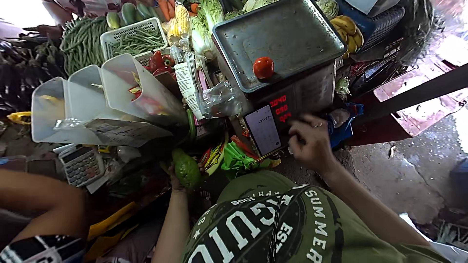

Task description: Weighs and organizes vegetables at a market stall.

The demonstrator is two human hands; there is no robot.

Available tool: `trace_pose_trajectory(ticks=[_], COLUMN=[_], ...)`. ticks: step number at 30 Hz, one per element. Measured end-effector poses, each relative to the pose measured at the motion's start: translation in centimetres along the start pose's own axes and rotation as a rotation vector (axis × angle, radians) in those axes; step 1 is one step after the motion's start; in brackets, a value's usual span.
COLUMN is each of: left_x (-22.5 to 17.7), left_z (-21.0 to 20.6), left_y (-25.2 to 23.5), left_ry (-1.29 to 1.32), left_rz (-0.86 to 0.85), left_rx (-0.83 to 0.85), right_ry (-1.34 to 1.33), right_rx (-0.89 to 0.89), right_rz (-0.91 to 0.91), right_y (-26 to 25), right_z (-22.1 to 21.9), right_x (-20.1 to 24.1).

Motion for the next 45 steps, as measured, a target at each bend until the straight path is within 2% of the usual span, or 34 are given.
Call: trace_pose_trajectory(ticks=[2, 5, 13, 16, 20, 23, 27, 30, 33, 35, 39, 45], left_x=[0.0, 0.2, 0.2, 0.5, 0.5, 0.1, -0.3, -0.7, -1.1, -1.3, -1.5, -2.0], left_z=[-0.1, 0.1, 0.4, 0.6, 0.5, 0.5, 1.6, 1.3, 1.7, 2.6, 2.4, 1.2], left_y=[0.0, 0.0, -0.2, -0.2, -0.3, -0.3, -0.7, -1.4, -1.9, -2.2, -2.3, -1.8], left_ry=[-0.009, 0.025, -0.003, 0.0, 0.018, 0.006, -0.016, -0.017, -0.042, -0.042, -0.084, -0.072], left_rz=[-0.036, -0.063, -0.021, -0.029, 0.003, 0.081, 0.173, 0.239, 0.36, 0.407, 0.409, 0.447], left_rx=[-0.003, -0.019, -0.015, -0.031, -0.035, 0.007, 0.103, 0.132, 0.228, 0.269, 0.246, 0.262], right_ry=[-0.079, -0.09, -0.027, -0.023, -0.061, 0.055, 0.256, 0.367, 0.411, 0.436, 0.393, 0.328], right_rx=[0.01, -0.067, 0.035, -0.009, -0.11, -0.136, -0.232, -0.299, -0.318, -0.259, -0.021, 0.186], right_rz=[0.078, 0.175, 0.246, 0.236, 0.088, -0.043, -0.269, -0.492, -0.641, -0.734, -0.913, -1.032], right_y=[3.0, 5.3, 4.2, 4.9, 6.5, 8.6, 11.2, 13.7, 17.4, 19.9, 23.8, 23.3], right_z=[-2.4, -4.4, -4.7, -5.0, -3.9, -2.9, 1.5, 4.9, 5.2, 4.4, 2.2, 0.8], right_x=[1.2, 1.7, 3.0, 3.0, 2.3, 0.1, -2.1, -1.4, 0.3, 1.8, 5.4, 8.3])
Point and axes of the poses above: each hand's wrist, its own y-axis away from the middle knuckle, its own z-axis out of the back of the hand, x = y × z, the point moved 1 cm from there along -y, towards the middle knuckle
